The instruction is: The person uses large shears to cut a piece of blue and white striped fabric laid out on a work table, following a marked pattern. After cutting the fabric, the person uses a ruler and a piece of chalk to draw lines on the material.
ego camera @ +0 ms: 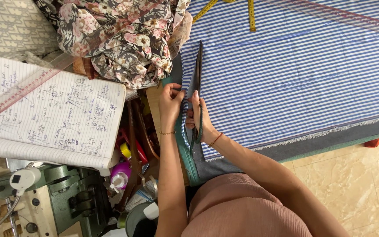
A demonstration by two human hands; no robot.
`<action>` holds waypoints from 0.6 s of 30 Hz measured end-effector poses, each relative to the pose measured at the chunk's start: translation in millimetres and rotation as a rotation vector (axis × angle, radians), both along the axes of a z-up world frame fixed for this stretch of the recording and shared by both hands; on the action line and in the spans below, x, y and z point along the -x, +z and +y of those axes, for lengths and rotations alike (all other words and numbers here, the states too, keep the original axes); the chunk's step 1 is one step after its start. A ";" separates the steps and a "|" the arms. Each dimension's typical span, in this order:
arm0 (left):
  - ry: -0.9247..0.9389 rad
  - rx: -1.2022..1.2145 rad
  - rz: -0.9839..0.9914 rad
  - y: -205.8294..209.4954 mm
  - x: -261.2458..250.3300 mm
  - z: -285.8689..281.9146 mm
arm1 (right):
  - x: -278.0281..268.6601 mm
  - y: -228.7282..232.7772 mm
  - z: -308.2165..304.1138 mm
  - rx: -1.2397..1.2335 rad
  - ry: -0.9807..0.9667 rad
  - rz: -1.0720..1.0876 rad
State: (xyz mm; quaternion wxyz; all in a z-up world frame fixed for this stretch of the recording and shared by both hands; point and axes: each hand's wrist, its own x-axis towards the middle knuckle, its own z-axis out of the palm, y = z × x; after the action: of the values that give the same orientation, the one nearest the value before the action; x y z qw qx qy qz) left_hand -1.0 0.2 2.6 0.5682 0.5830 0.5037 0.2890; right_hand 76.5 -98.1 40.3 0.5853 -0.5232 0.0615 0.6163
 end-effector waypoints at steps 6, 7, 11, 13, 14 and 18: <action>0.017 -0.029 -0.018 -2.2 0.5 -1.3 | -7.9 0.6 -4.5 -0.002 0.045 -0.054; 0.016 -0.031 -0.018 -2.6 0.2 -1.0 | -9.8 -1.9 -5.7 -0.004 0.045 -0.054; 0.019 -0.040 -0.015 -5.5 0.0 0.7 | -15.8 -1.5 -12.2 0.004 0.073 -0.018; 0.020 -0.045 -0.006 -7.8 1.3 1.8 | -17.2 0.4 -14.6 0.018 0.083 -0.011; 0.019 -0.036 -0.036 -9.4 1.5 1.9 | -18.0 -0.6 -15.6 0.025 0.094 -0.023; 0.026 -0.039 -0.035 -8.6 0.7 2.0 | -22.4 -7.3 -14.5 0.024 0.101 -0.018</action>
State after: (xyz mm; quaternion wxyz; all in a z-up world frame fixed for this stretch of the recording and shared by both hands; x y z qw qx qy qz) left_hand -1.7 2.2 -6.0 0.5615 0.5824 0.4955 0.3162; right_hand 99.0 -112.7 33.0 0.5477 -0.5381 0.0370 0.6396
